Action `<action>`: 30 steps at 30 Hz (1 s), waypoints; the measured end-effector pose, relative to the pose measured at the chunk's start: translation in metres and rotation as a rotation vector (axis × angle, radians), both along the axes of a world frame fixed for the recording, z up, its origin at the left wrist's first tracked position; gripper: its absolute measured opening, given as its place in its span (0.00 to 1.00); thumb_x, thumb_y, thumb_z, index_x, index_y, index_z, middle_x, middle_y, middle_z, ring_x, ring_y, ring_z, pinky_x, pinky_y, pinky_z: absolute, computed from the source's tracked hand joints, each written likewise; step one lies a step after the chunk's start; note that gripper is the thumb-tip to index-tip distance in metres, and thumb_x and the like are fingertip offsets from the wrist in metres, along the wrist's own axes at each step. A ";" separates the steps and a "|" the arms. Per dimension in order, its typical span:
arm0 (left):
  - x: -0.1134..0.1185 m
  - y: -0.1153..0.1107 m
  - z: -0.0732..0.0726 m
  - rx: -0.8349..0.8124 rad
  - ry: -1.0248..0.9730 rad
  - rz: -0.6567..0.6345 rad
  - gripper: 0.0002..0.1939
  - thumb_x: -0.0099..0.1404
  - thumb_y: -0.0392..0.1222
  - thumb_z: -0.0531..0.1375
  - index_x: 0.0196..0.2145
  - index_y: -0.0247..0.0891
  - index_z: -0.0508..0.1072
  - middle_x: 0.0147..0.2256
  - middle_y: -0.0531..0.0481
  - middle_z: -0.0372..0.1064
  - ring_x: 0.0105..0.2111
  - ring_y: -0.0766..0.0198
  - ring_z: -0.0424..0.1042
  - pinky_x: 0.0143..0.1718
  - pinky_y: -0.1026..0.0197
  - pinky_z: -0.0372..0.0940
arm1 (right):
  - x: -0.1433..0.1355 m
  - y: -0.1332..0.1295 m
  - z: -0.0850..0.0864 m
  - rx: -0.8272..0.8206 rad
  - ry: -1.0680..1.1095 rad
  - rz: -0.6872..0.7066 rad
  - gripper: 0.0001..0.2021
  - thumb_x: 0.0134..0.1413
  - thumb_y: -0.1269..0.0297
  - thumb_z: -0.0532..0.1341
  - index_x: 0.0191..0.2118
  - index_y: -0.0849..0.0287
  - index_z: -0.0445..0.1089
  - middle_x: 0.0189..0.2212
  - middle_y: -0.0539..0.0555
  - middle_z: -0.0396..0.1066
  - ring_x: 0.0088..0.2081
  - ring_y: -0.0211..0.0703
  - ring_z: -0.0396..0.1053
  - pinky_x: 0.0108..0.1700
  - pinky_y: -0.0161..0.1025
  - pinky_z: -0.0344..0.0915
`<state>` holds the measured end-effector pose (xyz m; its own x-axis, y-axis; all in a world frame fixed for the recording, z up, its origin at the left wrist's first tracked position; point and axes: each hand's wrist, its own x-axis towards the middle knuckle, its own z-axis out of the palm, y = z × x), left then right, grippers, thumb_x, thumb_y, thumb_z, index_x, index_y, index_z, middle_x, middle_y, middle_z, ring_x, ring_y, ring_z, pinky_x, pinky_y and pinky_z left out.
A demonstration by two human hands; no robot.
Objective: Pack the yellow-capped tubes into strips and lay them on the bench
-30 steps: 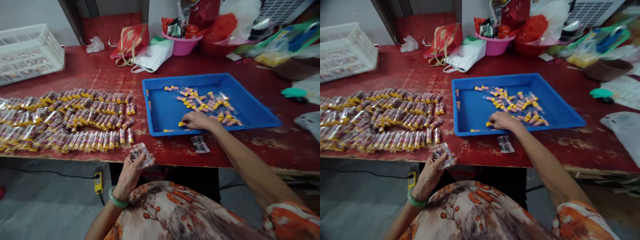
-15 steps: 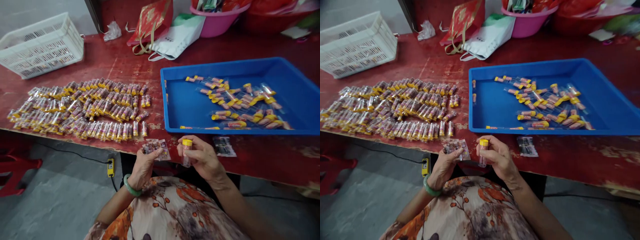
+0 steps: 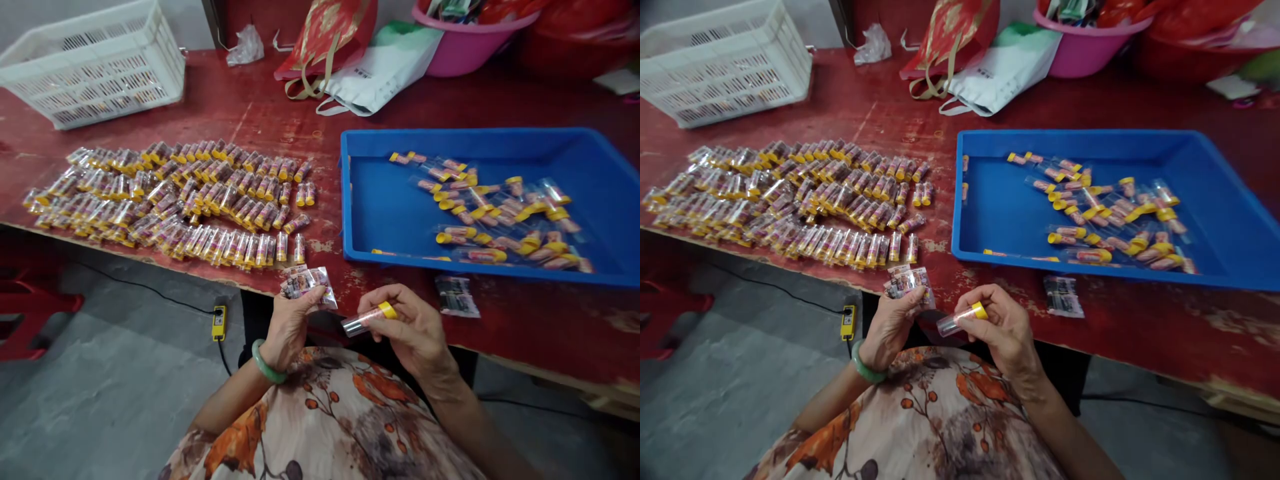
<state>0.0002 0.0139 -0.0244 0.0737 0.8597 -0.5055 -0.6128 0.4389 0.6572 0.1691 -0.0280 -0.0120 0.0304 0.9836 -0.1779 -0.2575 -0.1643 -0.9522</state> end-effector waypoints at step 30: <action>0.008 -0.011 0.006 -0.093 -0.156 0.069 0.15 0.48 0.40 0.72 0.34 0.35 0.75 0.31 0.54 0.73 0.30 0.68 0.71 0.32 0.65 0.69 | -0.038 -0.025 -0.018 0.522 -0.571 -0.319 0.13 0.50 0.74 0.64 0.40 0.57 0.63 0.37 0.55 0.71 0.35 0.43 0.74 0.33 0.40 0.73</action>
<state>0.0078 0.0031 -0.0184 0.0995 0.8153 -0.5704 -0.7346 0.4469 0.5106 0.1311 -0.0533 -0.0302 0.2684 0.8643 0.4254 0.3285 0.3330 -0.8838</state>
